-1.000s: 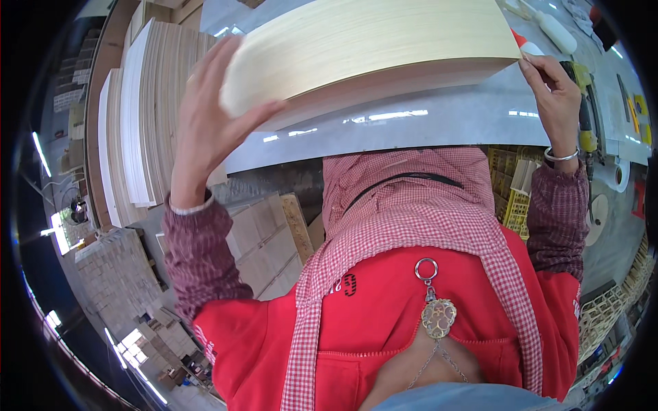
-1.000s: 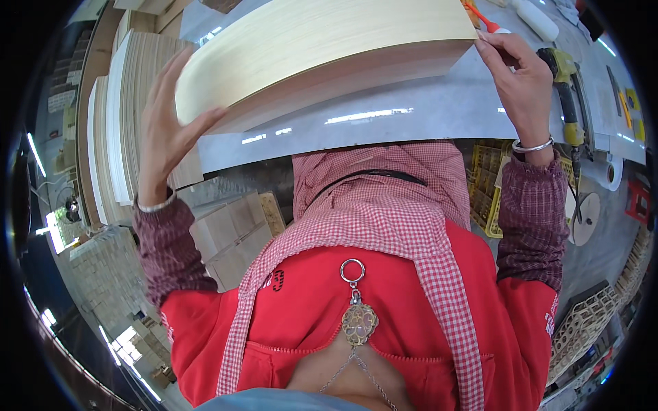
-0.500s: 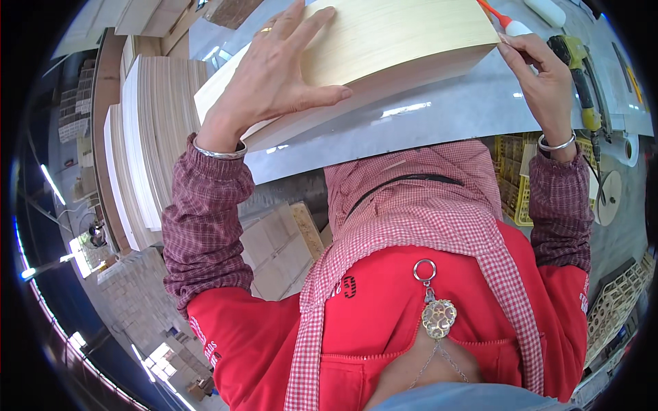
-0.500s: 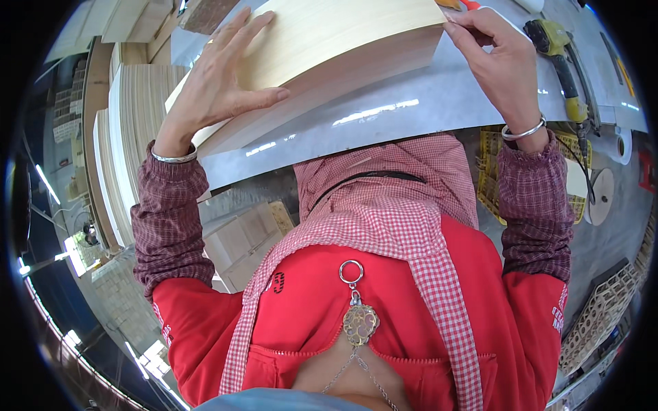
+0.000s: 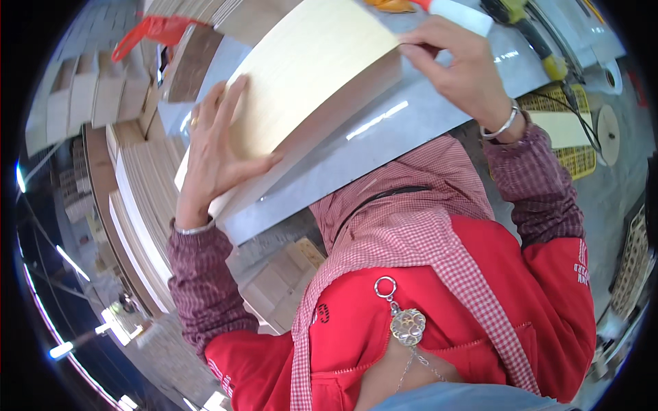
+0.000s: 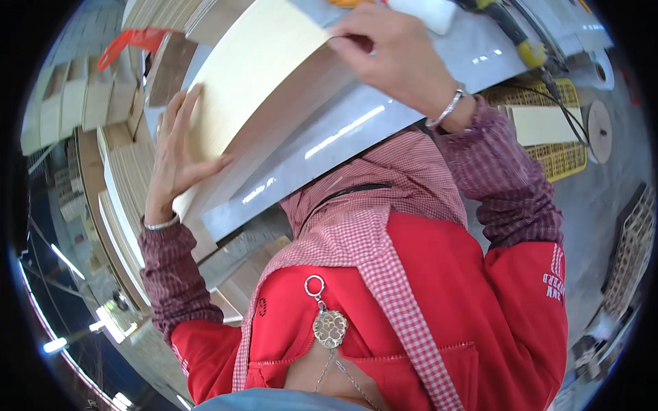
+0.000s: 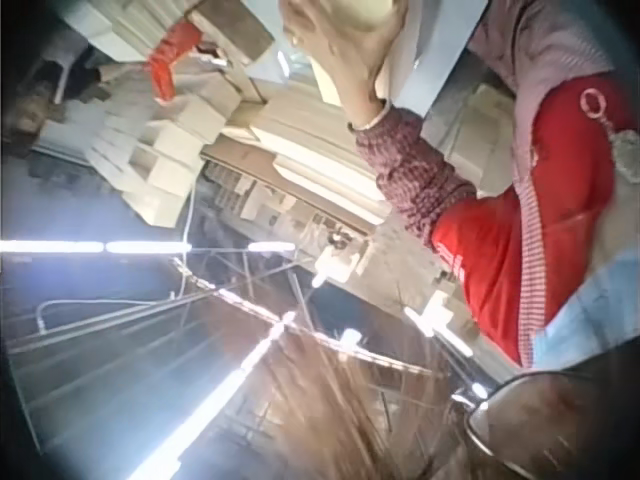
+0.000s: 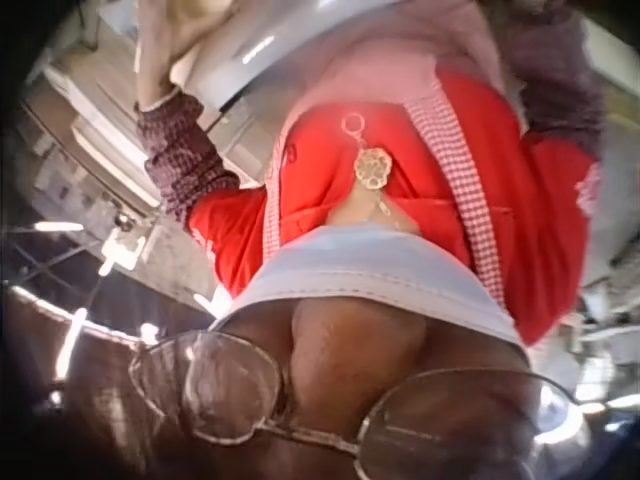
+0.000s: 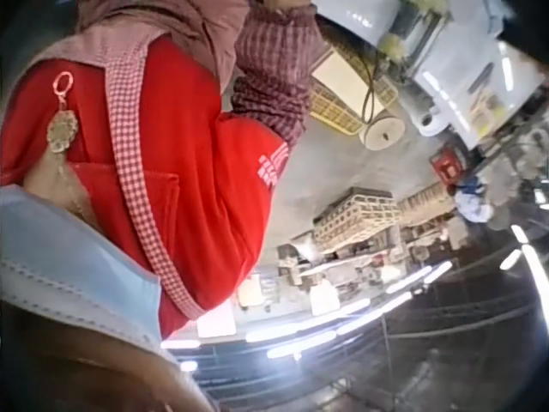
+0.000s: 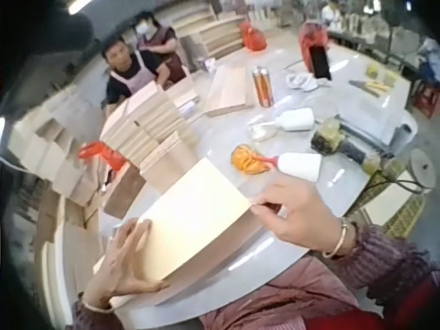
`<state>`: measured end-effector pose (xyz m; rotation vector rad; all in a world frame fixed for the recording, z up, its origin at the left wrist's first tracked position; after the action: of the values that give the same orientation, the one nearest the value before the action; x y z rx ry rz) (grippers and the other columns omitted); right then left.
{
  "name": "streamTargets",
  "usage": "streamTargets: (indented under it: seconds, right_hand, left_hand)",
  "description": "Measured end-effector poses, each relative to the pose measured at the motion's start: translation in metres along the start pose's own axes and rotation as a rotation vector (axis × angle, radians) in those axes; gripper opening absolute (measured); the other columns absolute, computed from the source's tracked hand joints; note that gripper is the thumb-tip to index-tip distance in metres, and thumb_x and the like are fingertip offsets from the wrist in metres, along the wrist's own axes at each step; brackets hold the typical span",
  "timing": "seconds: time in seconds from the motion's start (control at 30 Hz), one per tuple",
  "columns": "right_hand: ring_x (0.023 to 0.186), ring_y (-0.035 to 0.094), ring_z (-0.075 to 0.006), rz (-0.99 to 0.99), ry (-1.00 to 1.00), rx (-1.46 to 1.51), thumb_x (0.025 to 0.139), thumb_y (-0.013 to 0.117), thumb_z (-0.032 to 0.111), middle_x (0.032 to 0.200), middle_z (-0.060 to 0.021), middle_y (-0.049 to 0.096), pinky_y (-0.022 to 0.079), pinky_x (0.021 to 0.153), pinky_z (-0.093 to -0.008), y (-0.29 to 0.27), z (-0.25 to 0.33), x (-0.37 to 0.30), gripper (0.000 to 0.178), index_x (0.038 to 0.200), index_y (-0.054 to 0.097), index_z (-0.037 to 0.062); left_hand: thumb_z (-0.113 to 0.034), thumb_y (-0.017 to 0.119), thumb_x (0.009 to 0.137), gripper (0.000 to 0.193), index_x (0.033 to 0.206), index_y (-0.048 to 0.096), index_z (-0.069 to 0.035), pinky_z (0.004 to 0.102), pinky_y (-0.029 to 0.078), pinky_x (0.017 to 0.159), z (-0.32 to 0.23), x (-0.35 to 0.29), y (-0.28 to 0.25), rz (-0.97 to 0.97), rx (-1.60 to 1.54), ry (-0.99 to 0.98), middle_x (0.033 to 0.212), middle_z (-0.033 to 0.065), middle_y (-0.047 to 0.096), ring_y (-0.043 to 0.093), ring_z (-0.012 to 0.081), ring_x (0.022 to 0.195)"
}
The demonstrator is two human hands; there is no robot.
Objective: Assembling wooden box components using wood glue and a pneumatic nail gun.
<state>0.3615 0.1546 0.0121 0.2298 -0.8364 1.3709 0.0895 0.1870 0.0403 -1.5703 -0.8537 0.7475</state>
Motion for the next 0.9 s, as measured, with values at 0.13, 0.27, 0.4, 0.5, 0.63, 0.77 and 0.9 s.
streamTargets:
  seconds: [0.13, 0.27, 0.4, 0.5, 0.63, 0.77, 0.9]
  right_hand:
    - [0.066, 0.050, -0.0081, -0.035, 0.137, 0.175, 0.083, 0.062, 0.001, 0.081, -0.0008, 0.061, 0.041, 0.061, -0.0179, -0.003, -0.023, -0.018, 0.015, 0.096, 0.068, 0.0017]
    - [0.067, 0.050, -0.0083, -0.044, 0.300, 0.280, 0.084, 0.061, 0.001, 0.082, -0.0009, 0.060, 0.040, 0.062, -0.0181, 0.015, -0.044, -0.030, 0.017, 0.098, 0.069, 0.0023]
    - [0.069, 0.050, -0.0089, -0.049, 0.314, 0.349, 0.084, 0.060, 0.000, 0.084, -0.0013, 0.060, 0.039, 0.062, -0.0186, 0.024, -0.044, -0.032, 0.019, 0.100, 0.068, 0.0029]
    - [0.070, 0.050, -0.0098, -0.072, 0.290, 0.392, 0.085, 0.059, 0.000, 0.085, -0.0019, 0.060, 0.039, 0.063, -0.0195, 0.024, -0.052, -0.032, 0.020, 0.102, 0.068, 0.0032]
    - [0.071, 0.050, -0.0110, -0.056, 0.280, 0.385, 0.086, 0.058, 0.002, 0.087, -0.0028, 0.059, 0.039, 0.063, -0.0204, 0.033, -0.057, -0.020, 0.021, 0.105, 0.067, 0.0030]
    - [0.071, 0.051, -0.0126, -0.014, 0.277, 0.361, 0.086, 0.059, 0.005, 0.088, -0.0041, 0.058, 0.039, 0.063, -0.0216, 0.046, -0.058, -0.008, 0.022, 0.107, 0.066, 0.0026]
    - [0.069, 0.050, -0.0148, 0.021, 0.239, 0.370, 0.085, 0.061, 0.008, 0.090, -0.0056, 0.057, 0.040, 0.061, -0.0233, 0.063, -0.055, 0.004, 0.024, 0.107, 0.064, 0.0020]
  left_hand:
    - [-0.042, 0.083, 0.044, 0.108, 0.140, 0.040, -0.017, 0.0522, 0.033, 0.102, -0.007, 0.002, 0.008, 0.064, 0.048, -0.004, 0.141, 0.0206, 0.035, 0.038, 0.0396, 0.124]
    - [-0.040, 0.083, 0.044, 0.109, 0.141, 0.039, -0.015, 0.0517, 0.032, 0.103, 0.007, -0.001, 0.010, 0.110, 0.079, -0.010, 0.142, 0.0216, 0.034, 0.037, 0.0387, 0.126]
    - [-0.040, 0.083, 0.044, 0.111, 0.142, 0.037, -0.013, 0.0511, 0.032, 0.104, 0.012, -0.007, 0.008, 0.109, 0.082, -0.006, 0.144, 0.0215, 0.031, 0.037, 0.0384, 0.127]
    - [-0.040, 0.083, 0.044, 0.113, 0.142, 0.035, -0.013, 0.0510, 0.032, 0.105, 0.019, -0.010, 0.010, 0.124, -0.011, -0.089, 0.145, 0.0216, 0.028, 0.034, 0.0395, 0.129]
    - [-0.040, 0.084, 0.043, 0.115, 0.143, 0.034, -0.013, 0.0509, 0.032, 0.105, 0.026, -0.012, 0.009, 0.136, -0.019, -0.112, 0.147, 0.0216, 0.026, 0.033, 0.0403, 0.131]
    - [-0.039, 0.084, 0.042, 0.117, 0.144, 0.033, -0.013, 0.0509, 0.033, 0.105, 0.033, -0.014, 0.011, 0.157, -0.013, -0.111, 0.148, 0.0218, 0.023, 0.031, 0.0409, 0.132]
    - [-0.040, 0.085, 0.042, 0.118, 0.144, 0.032, -0.013, 0.0514, 0.033, 0.105, 0.039, -0.014, 0.011, 0.174, -0.024, -0.115, 0.148, 0.0220, 0.022, 0.030, 0.0416, 0.133]
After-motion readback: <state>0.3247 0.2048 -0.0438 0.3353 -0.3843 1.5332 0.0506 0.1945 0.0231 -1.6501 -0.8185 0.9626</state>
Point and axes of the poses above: each hand's wrist, its own x-axis towards the middle knuckle, its own y-axis out of the palm, z = x × y, the point moved 8 cm from there along x, towards the middle knuckle
